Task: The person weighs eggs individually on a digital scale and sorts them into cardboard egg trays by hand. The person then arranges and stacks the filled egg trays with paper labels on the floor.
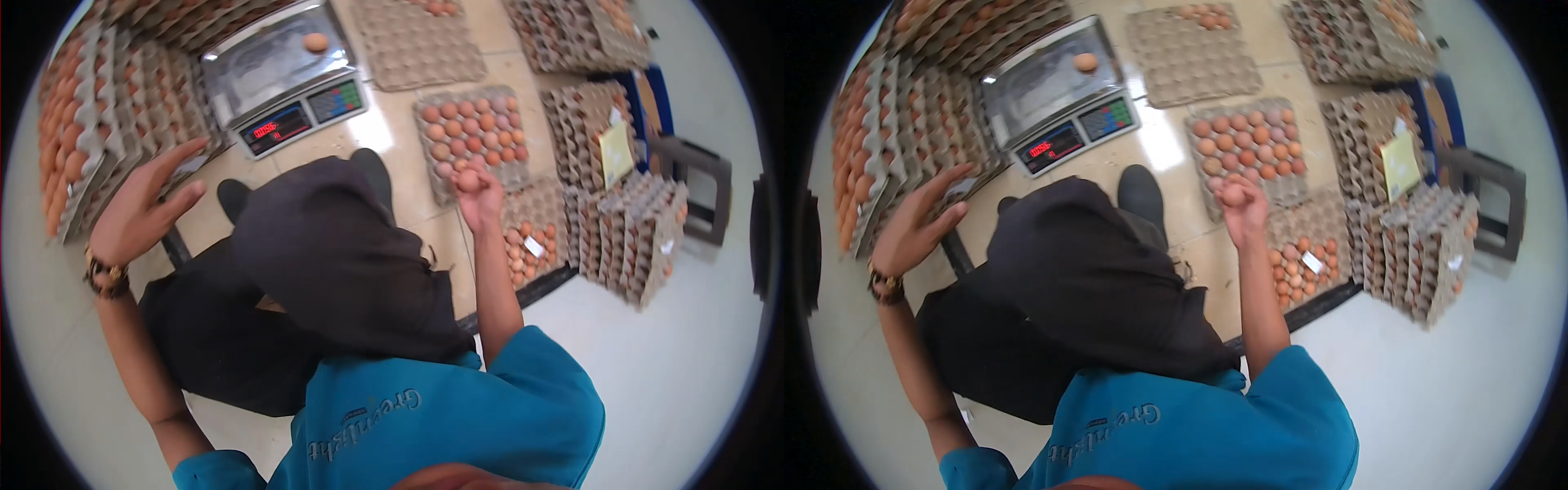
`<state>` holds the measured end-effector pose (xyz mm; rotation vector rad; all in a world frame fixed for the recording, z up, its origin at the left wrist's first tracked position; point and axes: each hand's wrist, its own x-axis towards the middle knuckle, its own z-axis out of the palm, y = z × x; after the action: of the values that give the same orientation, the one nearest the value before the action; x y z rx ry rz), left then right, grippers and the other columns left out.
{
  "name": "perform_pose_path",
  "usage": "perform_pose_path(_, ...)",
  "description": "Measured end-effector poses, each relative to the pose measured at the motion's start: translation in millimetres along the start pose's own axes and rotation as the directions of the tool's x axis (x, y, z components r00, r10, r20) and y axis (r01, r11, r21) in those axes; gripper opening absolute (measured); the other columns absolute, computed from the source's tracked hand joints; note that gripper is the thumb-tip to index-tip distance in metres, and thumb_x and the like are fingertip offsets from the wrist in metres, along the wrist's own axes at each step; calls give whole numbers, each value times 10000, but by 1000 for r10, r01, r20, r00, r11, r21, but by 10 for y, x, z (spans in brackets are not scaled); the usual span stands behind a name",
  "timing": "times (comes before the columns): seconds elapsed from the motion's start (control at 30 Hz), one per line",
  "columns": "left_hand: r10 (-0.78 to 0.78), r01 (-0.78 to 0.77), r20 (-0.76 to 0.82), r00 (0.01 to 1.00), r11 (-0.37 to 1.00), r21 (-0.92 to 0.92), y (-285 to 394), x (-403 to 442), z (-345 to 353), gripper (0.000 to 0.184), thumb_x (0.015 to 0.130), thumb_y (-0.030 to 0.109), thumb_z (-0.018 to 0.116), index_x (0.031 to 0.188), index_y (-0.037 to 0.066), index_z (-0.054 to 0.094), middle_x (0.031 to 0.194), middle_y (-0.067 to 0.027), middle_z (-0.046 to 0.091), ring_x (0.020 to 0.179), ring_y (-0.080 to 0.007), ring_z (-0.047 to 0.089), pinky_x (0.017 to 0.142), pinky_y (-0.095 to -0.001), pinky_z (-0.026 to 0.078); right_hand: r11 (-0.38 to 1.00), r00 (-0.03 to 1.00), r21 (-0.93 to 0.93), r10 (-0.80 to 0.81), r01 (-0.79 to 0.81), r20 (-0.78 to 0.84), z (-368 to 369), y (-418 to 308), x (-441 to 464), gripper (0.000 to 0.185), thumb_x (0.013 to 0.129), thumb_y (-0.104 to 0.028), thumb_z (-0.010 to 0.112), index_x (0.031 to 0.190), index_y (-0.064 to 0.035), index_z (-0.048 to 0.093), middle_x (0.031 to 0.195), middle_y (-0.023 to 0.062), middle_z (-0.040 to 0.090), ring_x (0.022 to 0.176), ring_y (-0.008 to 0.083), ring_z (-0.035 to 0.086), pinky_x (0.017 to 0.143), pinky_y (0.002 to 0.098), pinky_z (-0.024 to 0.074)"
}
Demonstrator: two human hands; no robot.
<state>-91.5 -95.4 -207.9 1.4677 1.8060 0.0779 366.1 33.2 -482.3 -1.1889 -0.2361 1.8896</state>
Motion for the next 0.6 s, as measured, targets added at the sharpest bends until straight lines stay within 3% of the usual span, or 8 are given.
perform_pose_path(0.07,-19,20,19,1000,999,-26,-48,0,-16,526,995,248,620,1455,26,495,1412,-186,591,1341,-302,534,1125,-382,385,979,994,-200,61,-41,91,609,398,294,237,943,-191,625,1098,-14,597,914,100,646,787,211,647,737,331,569)
perform_pose_path(0.13,-62,62,3,998,998,17,-141,-28,-36,521,994,261,621,1445,27,507,1401,-184,599,1309,-311,555,1109,-384,401,862,955,-494,43,114,295,1006,879,858,281,937,-204,657,1124,-7,585,931,104,645,857,216,654,761,353,572)
perform_pose_path(0.17,-78,78,1,997,996,36,-180,-51,-36,518,994,268,621,1441,28,513,1395,-183,603,1294,-315,566,1100,-384,409,746,915,-605,-14,278,403,1327,1041,972,323,920,-223,681,1135,1,593,925,121,652,892,259,658,789,385,570)
perform_pose_path(0.2,-94,94,-8,996,996,12,-204,-78,-38,517,992,270,624,1439,33,518,1389,-183,607,1281,-318,573,1090,-386,417,597,856,-671,-53,440,514,1682,1157,1041,366,902,-243,705,1146,9,601,919,138,658,927,302,663,817,417,567)
perform_pose_path(0.27,-118,117,-24,993,993,-32,-236,-117,-54,514,987,275,632,1434,42,528,1376,-185,614,1256,-322,588,1068,-388,434,-134,639,-663,-186,736,747,2270,1351,1233,412,856,-282,739,1151,-15,631,1012,195,644,966,387,665,839,473,559)
perform_pose_path(0.37,-76,73,-68,995,996,-45,-246,-182,-37,517,981,289,643,1434,66,537,1357,-186,623,1231,-325,598,1046,-392,450,-224,635,-631,-66,743,770,2750,1596,1453,443,824,-326,743,1190,-89,667,1251,243,539,1057,435,640,879,514,546)
perform_pose_path(0.47,-74,69,-71,995,995,-69,-231,-221,-39,515,972,297,655,1426,78,547,1347,-182,629,1220,-331,601,1034,-399,458,-429,703,-599,129,676,700,2975,1659,1582,447,833,-358,723,1179,-81,671,1235,245,548,1042,428,646,884,517,548)
perform_pose_path(0.6,0,5,-168,986,999,32,-274,-225,46,499,969,285,659,1409,74,556,1349,-182,628,1215,-344,600,1026,-406,460,-467,555,-532,-100,706,826,3043,1514,1756,436,833,-409,685,1118,-79,690,1106,178,613,1055,397,643,857,491,555)
